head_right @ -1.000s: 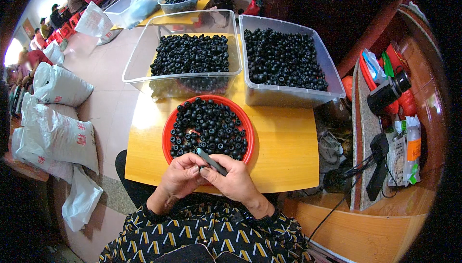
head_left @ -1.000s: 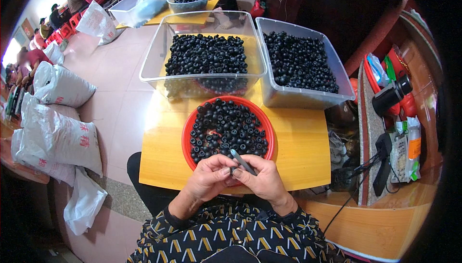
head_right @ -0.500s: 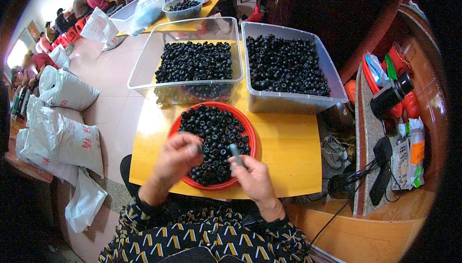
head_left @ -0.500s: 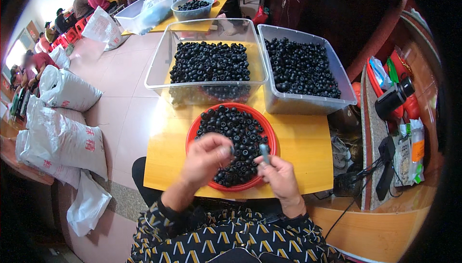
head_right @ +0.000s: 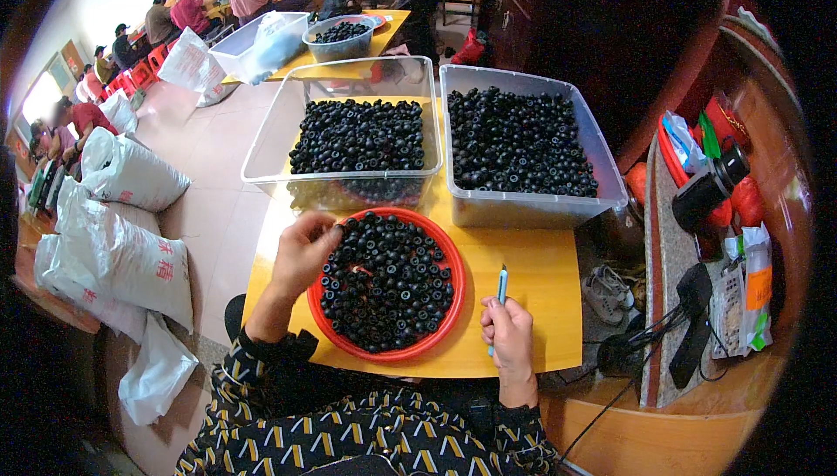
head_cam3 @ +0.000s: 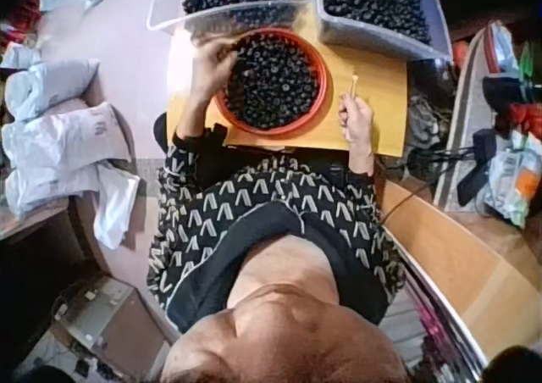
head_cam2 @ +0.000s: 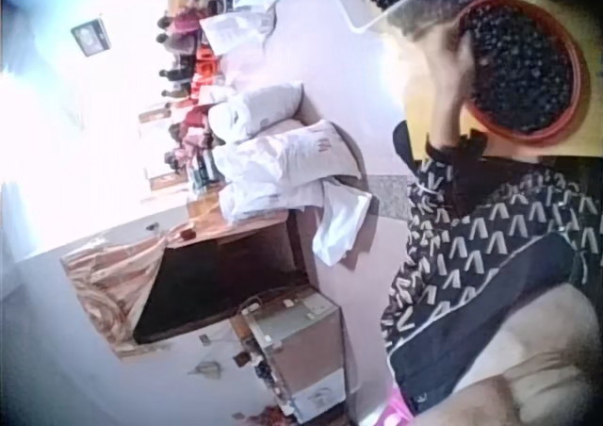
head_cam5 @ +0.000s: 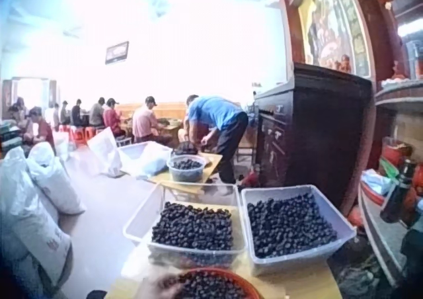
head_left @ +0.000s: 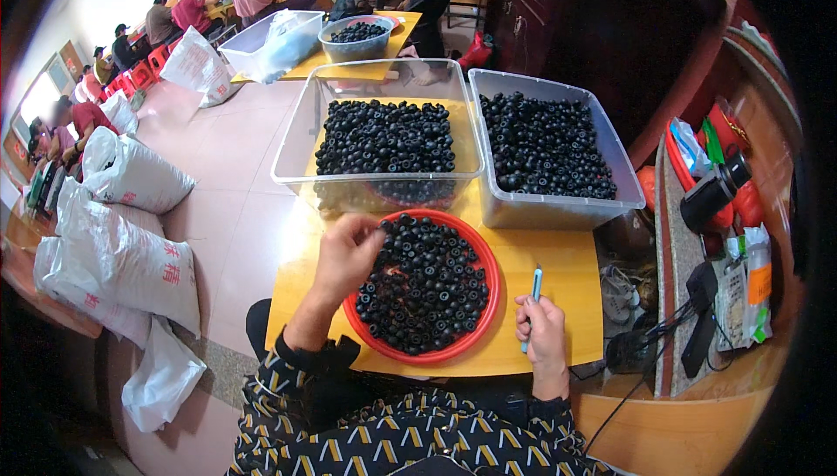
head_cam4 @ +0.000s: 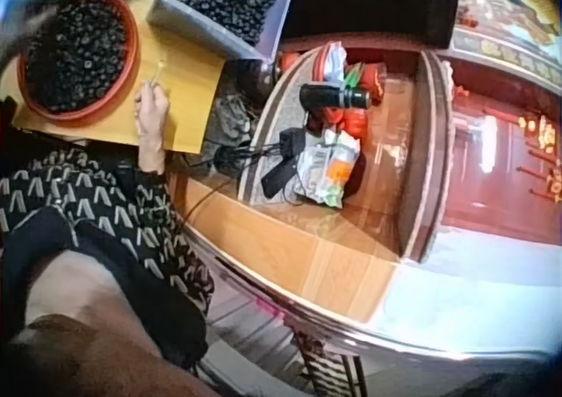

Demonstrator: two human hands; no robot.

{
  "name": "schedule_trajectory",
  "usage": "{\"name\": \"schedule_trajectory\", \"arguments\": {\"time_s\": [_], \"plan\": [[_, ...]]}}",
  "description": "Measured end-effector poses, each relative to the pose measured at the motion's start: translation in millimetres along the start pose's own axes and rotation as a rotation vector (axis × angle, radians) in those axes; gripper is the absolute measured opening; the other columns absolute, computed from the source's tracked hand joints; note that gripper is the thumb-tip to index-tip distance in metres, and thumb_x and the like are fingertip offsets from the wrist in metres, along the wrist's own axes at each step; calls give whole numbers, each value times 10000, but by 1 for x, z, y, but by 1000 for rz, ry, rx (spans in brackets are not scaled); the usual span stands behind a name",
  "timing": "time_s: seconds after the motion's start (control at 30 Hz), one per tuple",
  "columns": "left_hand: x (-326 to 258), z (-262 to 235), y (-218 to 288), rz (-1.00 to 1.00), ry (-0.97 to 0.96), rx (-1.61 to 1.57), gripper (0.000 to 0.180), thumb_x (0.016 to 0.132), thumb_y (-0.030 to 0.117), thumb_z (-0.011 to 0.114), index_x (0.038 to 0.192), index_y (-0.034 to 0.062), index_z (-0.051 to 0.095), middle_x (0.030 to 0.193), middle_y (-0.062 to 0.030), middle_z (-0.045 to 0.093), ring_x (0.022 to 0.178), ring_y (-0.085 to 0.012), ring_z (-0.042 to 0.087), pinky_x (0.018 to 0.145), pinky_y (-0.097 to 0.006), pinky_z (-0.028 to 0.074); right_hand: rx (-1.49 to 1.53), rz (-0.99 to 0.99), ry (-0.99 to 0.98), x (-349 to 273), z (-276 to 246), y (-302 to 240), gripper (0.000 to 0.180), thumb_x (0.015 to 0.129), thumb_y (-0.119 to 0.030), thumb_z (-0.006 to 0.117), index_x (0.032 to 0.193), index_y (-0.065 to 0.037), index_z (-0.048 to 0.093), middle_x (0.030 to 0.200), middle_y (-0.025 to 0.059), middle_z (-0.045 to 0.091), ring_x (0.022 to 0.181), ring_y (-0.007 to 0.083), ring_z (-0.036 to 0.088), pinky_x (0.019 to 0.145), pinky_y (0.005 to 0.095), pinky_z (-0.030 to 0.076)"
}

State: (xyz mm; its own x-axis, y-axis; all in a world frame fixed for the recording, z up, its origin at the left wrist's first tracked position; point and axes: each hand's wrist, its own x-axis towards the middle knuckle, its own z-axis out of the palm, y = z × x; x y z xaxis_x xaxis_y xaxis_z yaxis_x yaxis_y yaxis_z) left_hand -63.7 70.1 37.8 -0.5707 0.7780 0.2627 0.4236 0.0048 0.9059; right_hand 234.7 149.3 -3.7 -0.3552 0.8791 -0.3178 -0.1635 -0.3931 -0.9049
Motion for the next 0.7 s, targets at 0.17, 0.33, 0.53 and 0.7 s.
{"name": "schedule_trajectory", "arguments": {"time_s": [0.17,0.33,0.53,0.7], "plan": [[-22,8,-32,245,-9,576,194,604,82,678,763,9,596,750,-162,557,728,-348,515,661,-418,421,-93,-18,-20,1,0,4,178,885,-147,488,884,24,538,617,23,479,432,47,365,379,180,274],[-27,17,-35,256,20,682,160,598,76,631,740,18,584,737,-168,544,735,-344,502,668,-438,415,-121,-40,1,-2,1,6,181,884,-149,489,881,25,539,611,23,482,422,43,363,373,178,266],[-29,22,-34,214,50,712,152,606,37,587,756,14,586,753,-167,544,739,-336,506,664,-434,409,-130,-55,12,-3,1,8,168,881,-136,491,878,24,539,607,22,483,422,39,362,372,175,263],[-40,18,-24,166,3,334,196,633,-29,584,825,15,577,802,-143,553,780,-293,531,705,-382,426,-148,-68,5,-2,0,12,183,888,-148,478,880,24,541,613,23,486,425,37,362,373,175,268]]}}
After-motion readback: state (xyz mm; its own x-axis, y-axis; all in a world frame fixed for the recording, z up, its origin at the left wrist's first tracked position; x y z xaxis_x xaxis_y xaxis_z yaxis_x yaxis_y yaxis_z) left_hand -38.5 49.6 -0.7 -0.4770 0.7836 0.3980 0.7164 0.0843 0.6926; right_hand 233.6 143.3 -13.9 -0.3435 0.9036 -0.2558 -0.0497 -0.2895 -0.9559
